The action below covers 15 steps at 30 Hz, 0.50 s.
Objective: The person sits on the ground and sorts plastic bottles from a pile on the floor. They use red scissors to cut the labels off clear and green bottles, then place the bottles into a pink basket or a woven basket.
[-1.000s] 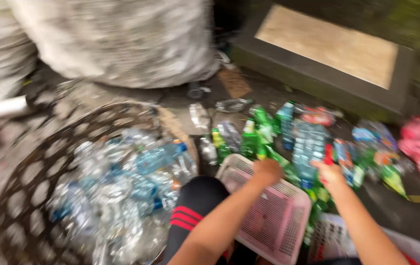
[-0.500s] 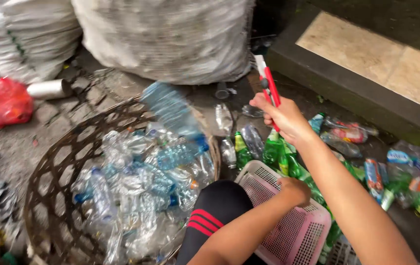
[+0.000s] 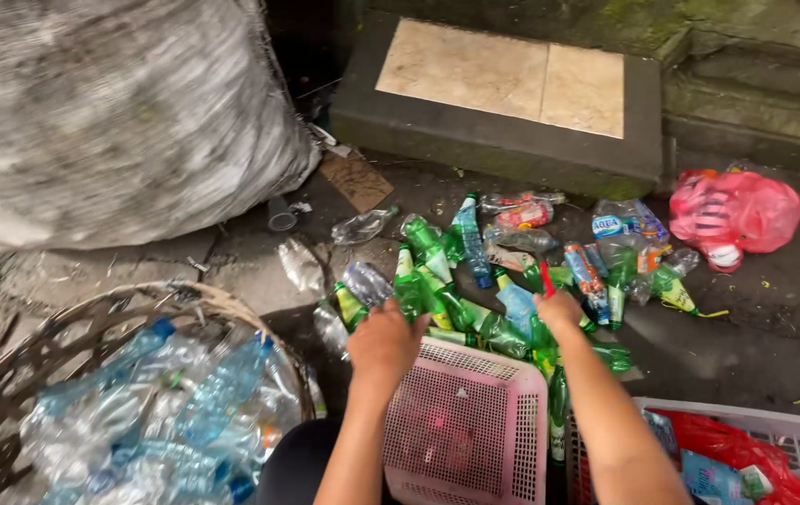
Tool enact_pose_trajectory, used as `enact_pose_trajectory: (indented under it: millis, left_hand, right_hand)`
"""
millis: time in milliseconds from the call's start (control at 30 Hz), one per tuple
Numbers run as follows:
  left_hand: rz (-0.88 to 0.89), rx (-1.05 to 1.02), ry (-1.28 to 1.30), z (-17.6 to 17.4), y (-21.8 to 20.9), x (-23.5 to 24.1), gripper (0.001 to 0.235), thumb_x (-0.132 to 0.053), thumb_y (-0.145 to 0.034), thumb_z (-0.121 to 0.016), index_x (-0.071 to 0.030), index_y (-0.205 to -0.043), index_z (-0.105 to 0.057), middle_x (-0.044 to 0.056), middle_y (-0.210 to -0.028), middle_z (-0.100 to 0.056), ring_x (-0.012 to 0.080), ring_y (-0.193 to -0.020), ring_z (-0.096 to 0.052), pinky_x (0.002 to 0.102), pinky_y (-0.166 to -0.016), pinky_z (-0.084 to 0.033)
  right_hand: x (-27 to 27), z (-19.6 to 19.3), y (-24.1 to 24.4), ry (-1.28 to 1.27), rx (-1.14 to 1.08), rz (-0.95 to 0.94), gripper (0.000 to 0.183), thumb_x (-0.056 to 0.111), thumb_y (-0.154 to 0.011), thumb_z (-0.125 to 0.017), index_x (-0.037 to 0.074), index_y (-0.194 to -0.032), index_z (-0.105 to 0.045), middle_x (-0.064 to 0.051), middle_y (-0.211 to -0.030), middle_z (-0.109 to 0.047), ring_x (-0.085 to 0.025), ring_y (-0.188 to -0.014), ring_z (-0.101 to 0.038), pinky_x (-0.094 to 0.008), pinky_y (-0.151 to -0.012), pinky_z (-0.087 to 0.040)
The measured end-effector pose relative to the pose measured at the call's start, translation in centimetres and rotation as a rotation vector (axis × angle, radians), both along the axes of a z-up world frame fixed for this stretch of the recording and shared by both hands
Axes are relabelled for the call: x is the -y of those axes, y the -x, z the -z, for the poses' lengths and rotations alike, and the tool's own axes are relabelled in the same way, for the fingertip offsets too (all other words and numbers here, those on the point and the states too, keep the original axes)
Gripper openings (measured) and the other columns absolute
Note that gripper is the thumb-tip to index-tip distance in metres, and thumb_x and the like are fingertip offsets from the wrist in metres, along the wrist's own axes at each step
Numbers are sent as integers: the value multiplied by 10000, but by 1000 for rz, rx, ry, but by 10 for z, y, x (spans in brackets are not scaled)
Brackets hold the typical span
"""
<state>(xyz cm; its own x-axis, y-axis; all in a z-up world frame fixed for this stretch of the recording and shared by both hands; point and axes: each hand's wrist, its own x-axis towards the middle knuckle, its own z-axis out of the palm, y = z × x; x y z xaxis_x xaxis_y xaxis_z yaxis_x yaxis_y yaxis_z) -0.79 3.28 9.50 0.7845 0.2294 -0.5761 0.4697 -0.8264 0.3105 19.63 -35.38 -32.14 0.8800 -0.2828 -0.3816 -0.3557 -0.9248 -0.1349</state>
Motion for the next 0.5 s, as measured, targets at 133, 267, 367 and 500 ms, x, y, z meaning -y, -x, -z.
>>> enact_pose_trajectory:
  millis: [133,267,367,500]
  left_hand:
    - [41,50,-101,38,8,8,686,-609,-979,-507,-46,-1372,-502,193,-1262,-645,427,-1206,-633,555,-966,-546]
    - [148,78,-207,83,20,25,751,-684,-978,-507,-46,-1373,-480,173,-1158,-656,348,-1023,-685,475,-811,-602]
    - [214,42,-222,101,26,34,767,-689,-979,-506,-54,-1407,-464,191,-1217,-630,375,-1044,-677,489,-820,-593]
    - [236,102,-262,132,37,38,830,-782,-954,-494,-56,-1355,-513,174,-1092,-681,366,-895,-725,451,-767,-601]
  right_hand:
    - [-36,52,18,-85,-80,32,427,568,-852,-616,248,-1088,-773,-90,-1057,-799,-314,-1095,-740,-454,-967,-572]
    - [-112,10,23,-155,20,-402,220,296,-973,-558,169,-1115,-669,-99,-995,-721,-328,-875,-684,-468,-810,-545]
    - [-144,45,-3,-150,136,-477,221,239,-937,-613,179,-1141,-676,-71,-1152,-647,-360,-973,-639,-485,-858,-528]
    - [-193,42,-27,-136,221,-328,385,311,-912,-631,340,-1296,-641,-4,-1709,-208,-370,-1267,-456,-541,-1011,-439]
